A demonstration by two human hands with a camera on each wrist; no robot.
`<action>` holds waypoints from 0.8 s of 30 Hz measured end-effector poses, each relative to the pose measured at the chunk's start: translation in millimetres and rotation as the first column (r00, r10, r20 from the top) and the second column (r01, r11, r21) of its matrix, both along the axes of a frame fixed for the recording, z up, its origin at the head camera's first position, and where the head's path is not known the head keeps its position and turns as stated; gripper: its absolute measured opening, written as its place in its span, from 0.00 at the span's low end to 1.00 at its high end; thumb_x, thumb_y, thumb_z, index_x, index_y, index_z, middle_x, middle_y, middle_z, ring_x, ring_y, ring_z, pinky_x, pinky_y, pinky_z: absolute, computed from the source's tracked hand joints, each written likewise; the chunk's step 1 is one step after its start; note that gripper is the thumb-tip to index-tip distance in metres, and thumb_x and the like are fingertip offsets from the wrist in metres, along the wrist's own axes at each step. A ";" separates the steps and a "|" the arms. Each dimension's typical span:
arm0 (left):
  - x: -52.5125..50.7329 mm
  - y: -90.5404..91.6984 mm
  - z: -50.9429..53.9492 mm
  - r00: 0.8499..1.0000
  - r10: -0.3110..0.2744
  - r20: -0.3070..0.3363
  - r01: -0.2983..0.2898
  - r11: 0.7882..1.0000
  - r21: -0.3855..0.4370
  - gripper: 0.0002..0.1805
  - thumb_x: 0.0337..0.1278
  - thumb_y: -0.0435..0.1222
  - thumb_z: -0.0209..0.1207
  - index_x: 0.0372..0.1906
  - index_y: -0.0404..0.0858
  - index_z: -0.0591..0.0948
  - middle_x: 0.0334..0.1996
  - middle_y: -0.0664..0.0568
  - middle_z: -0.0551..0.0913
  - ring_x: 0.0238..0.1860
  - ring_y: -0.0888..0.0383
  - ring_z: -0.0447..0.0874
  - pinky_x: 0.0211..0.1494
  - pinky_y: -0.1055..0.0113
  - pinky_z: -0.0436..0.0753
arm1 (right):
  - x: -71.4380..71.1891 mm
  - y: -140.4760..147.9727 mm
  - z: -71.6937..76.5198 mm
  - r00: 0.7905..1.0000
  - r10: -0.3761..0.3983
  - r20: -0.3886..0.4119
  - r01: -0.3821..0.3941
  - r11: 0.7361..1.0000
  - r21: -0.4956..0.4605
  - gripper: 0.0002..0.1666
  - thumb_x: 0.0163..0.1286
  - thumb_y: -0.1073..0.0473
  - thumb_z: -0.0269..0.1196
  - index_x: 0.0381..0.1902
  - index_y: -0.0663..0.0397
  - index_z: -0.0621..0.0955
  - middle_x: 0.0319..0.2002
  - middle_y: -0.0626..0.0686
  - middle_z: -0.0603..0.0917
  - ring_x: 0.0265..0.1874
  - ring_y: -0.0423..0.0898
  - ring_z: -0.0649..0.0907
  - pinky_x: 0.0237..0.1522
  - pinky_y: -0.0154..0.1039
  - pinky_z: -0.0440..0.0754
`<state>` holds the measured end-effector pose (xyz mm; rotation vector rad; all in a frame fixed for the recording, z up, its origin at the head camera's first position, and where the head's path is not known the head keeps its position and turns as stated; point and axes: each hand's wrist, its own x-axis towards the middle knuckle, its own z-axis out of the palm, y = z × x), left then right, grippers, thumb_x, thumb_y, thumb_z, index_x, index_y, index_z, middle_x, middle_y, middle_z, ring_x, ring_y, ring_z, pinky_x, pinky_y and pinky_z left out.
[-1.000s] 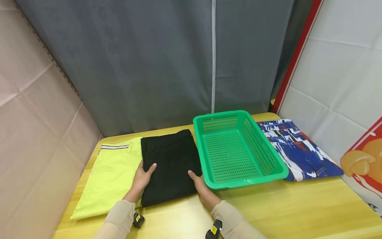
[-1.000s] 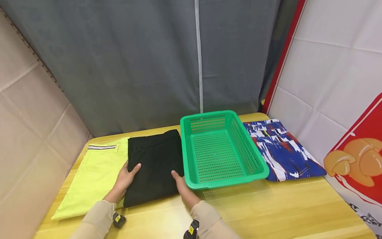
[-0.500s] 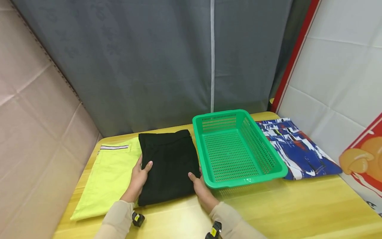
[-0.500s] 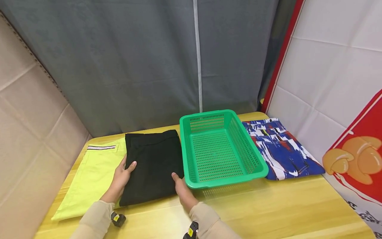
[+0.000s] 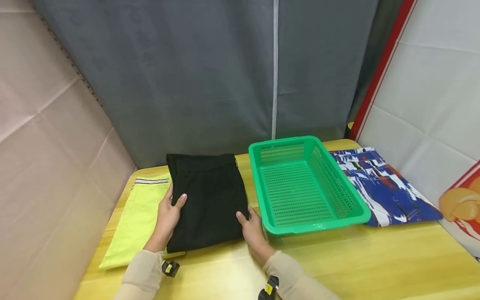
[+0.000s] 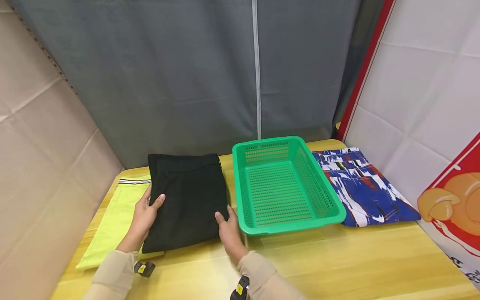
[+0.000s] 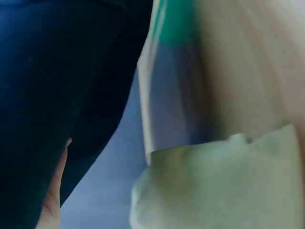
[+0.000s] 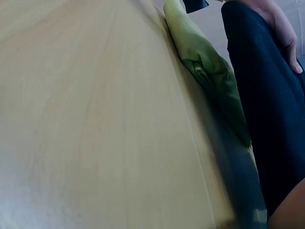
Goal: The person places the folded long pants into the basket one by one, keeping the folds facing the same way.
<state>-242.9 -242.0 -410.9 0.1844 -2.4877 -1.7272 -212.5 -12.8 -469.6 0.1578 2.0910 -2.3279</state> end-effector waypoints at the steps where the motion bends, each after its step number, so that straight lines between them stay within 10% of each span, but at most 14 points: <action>1: 1.0 -0.1 3.0 1.000 0.002 -0.003 -0.002 1.000 0.001 0.40 0.70 0.40 0.53 0.78 0.47 0.46 0.78 0.53 0.45 0.79 0.53 0.39 0.79 0.52 0.50 | -0.5 -0.8 0.5 1.000 0.013 -0.015 -0.013 1.000 -0.017 0.33 0.74 0.60 0.54 0.69 0.74 0.60 0.67 0.72 0.66 0.67 0.65 0.67 0.67 0.58 0.68; 15: 15.8 1.2 37.2 0.997 0.046 -0.055 -0.047 0.999 -0.019 0.40 0.69 0.37 0.54 0.77 0.49 0.46 0.78 0.55 0.47 0.78 0.54 0.47 0.76 0.54 0.59 | -4.0 -10.0 10.8 0.995 0.046 -0.090 -0.048 0.999 -0.023 0.29 0.75 0.63 0.52 0.68 0.73 0.63 0.65 0.70 0.70 0.64 0.63 0.72 0.65 0.55 0.71; 24: 30.6 4.4 45.8 0.996 0.074 -0.044 -0.074 0.997 0.006 0.39 0.68 0.39 0.55 0.77 0.53 0.48 0.76 0.58 0.55 0.73 0.55 0.61 0.53 0.89 0.70 | 1.6 -8.1 22.8 0.993 0.080 -0.085 -0.082 0.996 -0.021 0.28 0.74 0.65 0.50 0.68 0.75 0.62 0.64 0.71 0.71 0.61 0.63 0.75 0.63 0.55 0.73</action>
